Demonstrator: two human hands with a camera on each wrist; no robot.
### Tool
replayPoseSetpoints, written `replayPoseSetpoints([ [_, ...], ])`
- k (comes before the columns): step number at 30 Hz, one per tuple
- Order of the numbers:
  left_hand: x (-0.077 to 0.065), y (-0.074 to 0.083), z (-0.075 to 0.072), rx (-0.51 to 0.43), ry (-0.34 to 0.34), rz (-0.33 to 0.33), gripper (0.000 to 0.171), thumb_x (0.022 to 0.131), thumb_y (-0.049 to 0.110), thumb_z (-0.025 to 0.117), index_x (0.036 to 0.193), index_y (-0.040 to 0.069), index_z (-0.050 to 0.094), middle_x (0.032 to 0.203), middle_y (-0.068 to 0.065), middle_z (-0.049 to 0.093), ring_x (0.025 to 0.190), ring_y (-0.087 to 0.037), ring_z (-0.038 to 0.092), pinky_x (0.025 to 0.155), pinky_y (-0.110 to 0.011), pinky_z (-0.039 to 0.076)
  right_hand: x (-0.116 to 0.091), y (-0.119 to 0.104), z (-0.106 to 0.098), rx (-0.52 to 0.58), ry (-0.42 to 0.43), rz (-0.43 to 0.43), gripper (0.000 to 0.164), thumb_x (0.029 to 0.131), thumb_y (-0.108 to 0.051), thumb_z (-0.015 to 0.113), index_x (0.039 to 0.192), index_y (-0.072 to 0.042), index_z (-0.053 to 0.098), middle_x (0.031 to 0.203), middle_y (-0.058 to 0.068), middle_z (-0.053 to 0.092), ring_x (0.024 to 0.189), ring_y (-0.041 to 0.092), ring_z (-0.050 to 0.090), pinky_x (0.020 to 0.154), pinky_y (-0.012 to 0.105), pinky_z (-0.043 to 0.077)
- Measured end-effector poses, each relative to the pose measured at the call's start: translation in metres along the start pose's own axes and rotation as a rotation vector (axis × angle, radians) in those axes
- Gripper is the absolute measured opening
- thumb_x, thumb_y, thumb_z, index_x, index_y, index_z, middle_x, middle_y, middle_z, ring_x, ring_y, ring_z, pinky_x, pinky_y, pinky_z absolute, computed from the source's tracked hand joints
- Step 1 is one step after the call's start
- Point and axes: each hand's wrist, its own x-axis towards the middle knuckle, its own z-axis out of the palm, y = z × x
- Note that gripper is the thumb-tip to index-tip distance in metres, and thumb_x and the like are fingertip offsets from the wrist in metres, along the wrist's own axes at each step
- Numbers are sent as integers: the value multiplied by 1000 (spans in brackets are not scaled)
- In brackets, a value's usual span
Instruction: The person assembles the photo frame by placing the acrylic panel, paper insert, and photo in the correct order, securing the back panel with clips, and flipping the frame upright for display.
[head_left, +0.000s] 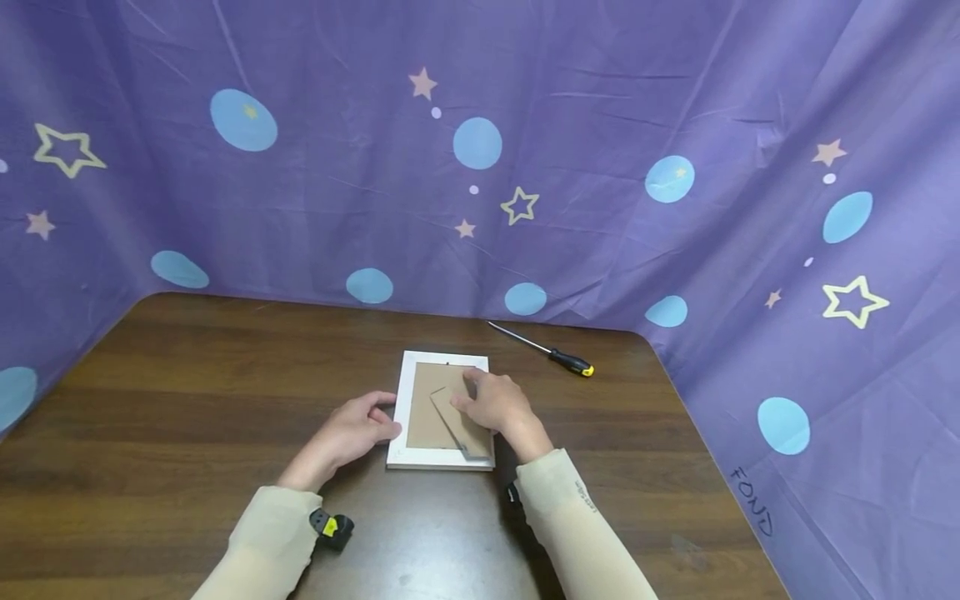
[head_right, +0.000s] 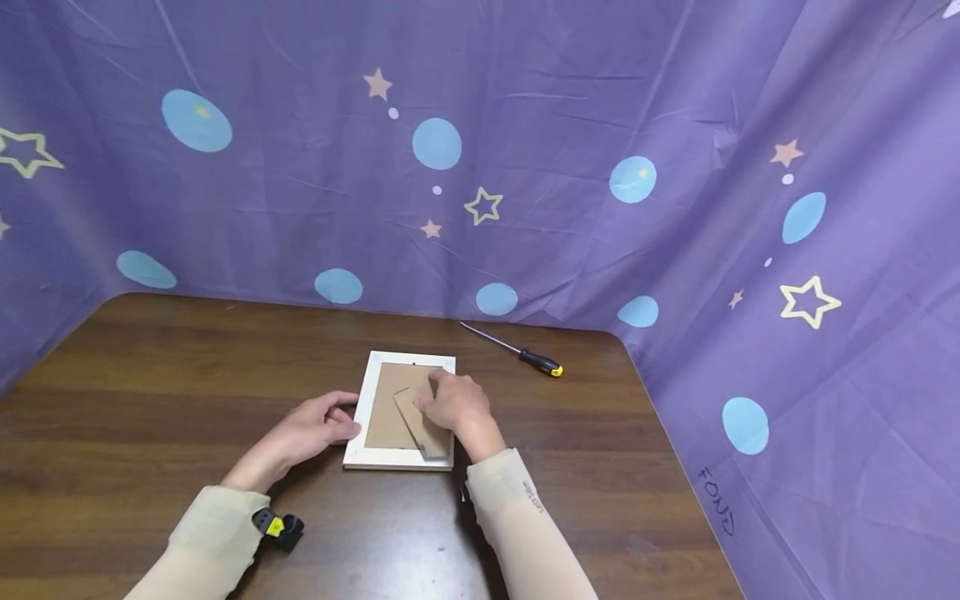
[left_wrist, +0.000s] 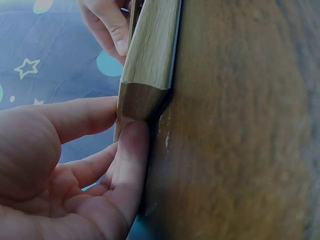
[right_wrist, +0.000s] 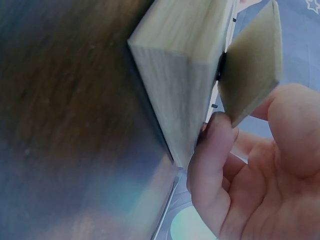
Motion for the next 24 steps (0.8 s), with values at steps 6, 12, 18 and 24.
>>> replayPoseSetpoints([
  [6,1,-2,0,-9,-1,6,62,96,19,75,151,0,52,107,-11,69,95,-23,64,86,-41,51,0,2,2,-84,15,-5,62,99,-50,69,154,-24,57,138,14,70,118,38,69,87,52,57],
  [12,1,-1,-1,-5,-7,0,63,97,21,74,152,1,51,109,-11,69,96,-24,64,87,-44,52,2,6,2,-45,6,-29,63,100,-49,69,155,-22,55,134,15,72,108,34,72,85,50,57],
  [18,2,-3,0,-8,2,-3,62,96,20,75,151,1,52,108,-11,70,95,-23,64,86,-42,51,9,24,-7,161,-13,-94,54,102,-37,70,149,-13,60,103,17,75,51,20,65,54,36,55],
  [24,3,-3,1,-2,2,-4,62,96,21,74,151,1,52,107,-10,69,95,-23,64,85,-42,51,25,73,-35,142,289,-106,37,97,-21,72,130,-5,70,95,12,71,89,27,68,84,46,54],
])
